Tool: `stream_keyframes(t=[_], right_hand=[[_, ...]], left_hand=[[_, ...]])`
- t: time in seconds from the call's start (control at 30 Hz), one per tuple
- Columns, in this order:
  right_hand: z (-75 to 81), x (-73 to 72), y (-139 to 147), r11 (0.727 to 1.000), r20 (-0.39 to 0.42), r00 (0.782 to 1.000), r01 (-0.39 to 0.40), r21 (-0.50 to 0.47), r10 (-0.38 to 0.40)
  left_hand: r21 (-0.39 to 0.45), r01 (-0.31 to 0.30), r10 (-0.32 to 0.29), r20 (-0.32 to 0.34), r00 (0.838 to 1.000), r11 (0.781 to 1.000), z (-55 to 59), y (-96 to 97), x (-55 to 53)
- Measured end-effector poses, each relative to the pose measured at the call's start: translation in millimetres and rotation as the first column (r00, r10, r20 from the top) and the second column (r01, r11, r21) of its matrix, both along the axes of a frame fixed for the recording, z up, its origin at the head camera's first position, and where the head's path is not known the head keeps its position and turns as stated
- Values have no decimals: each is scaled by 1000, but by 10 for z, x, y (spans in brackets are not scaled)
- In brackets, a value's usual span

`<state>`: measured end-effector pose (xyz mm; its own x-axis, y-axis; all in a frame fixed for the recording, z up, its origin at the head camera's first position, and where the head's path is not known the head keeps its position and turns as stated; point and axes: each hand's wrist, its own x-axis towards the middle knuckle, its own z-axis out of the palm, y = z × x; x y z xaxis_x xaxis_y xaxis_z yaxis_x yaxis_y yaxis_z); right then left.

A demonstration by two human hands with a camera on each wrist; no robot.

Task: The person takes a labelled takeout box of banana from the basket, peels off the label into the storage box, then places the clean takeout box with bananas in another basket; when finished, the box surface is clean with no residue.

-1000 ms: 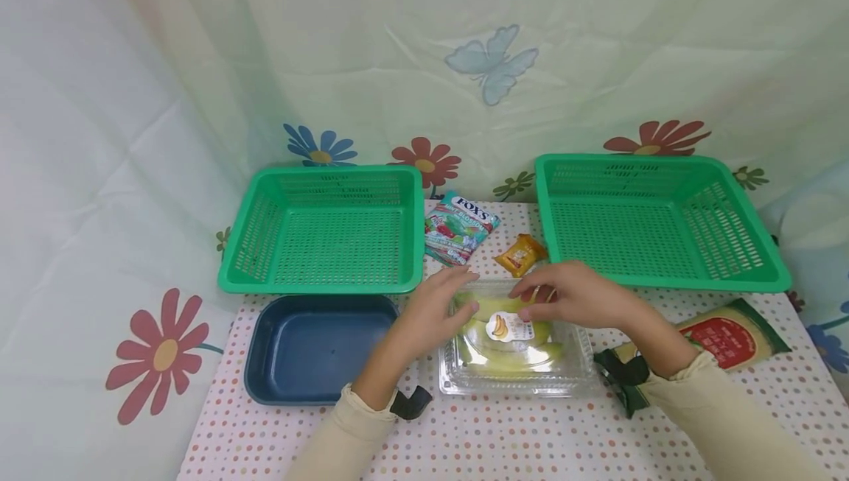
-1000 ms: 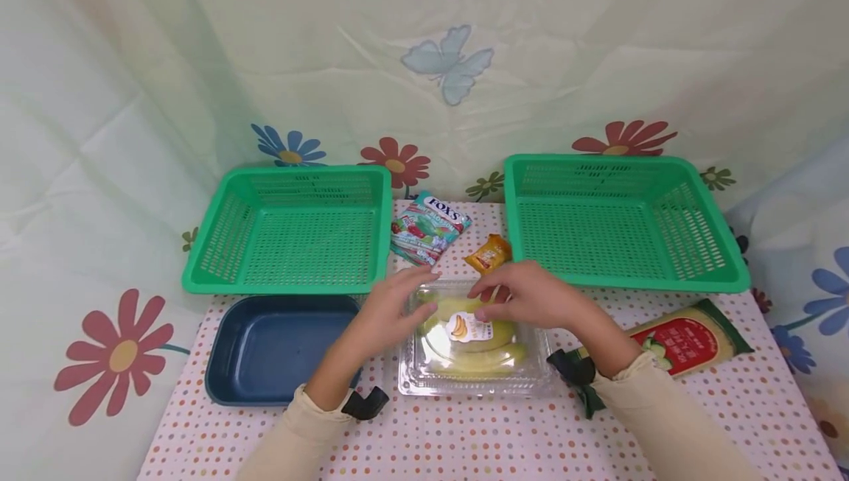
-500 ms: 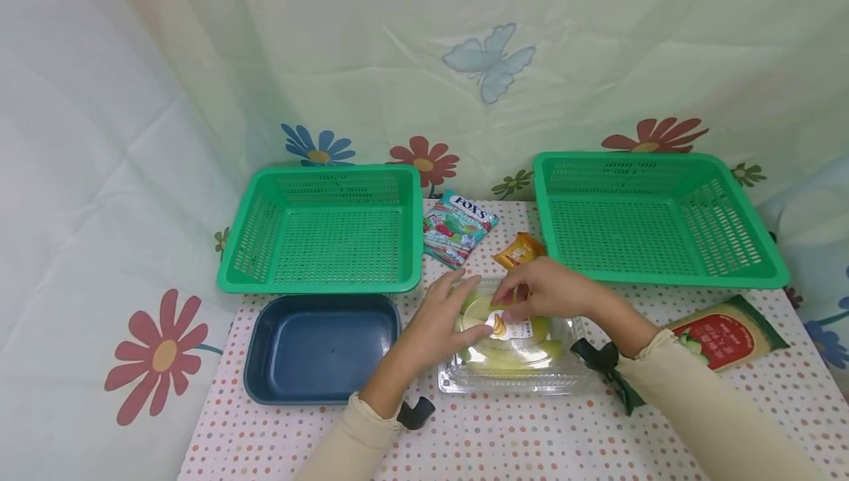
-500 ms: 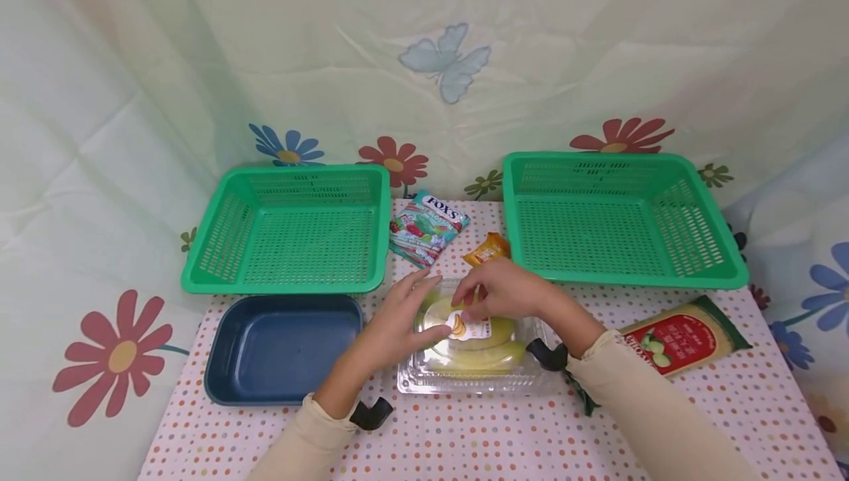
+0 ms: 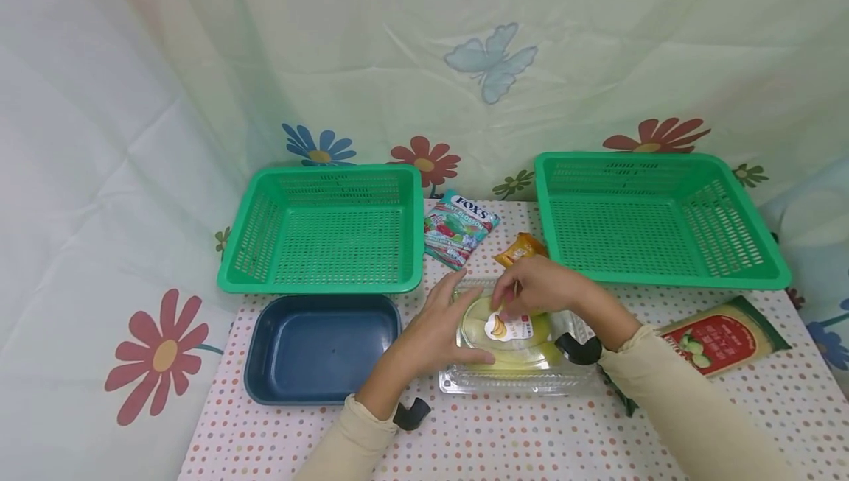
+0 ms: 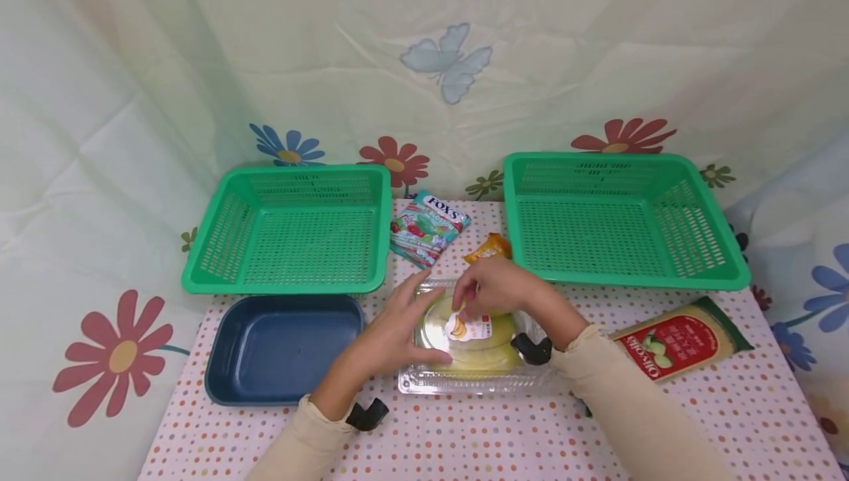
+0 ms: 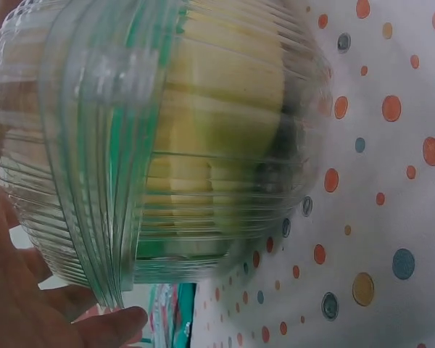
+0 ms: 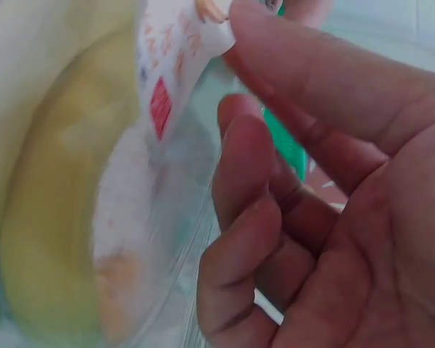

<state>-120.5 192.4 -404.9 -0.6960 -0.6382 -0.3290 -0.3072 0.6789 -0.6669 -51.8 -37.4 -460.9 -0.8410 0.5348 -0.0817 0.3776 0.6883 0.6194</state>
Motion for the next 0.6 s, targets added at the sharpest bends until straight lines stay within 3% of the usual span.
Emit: stream_keyframes(t=[0.27,0.6], right_hand=[[27,1,-104,993,24,999,44,108,-47],[9,-20,-112,991,37,998,46,126,-51]], left_hand=[[-29,-7,9,56,998,1000,9,3,5],[-34,-7,9,59,998,999,-14,18,-3]])
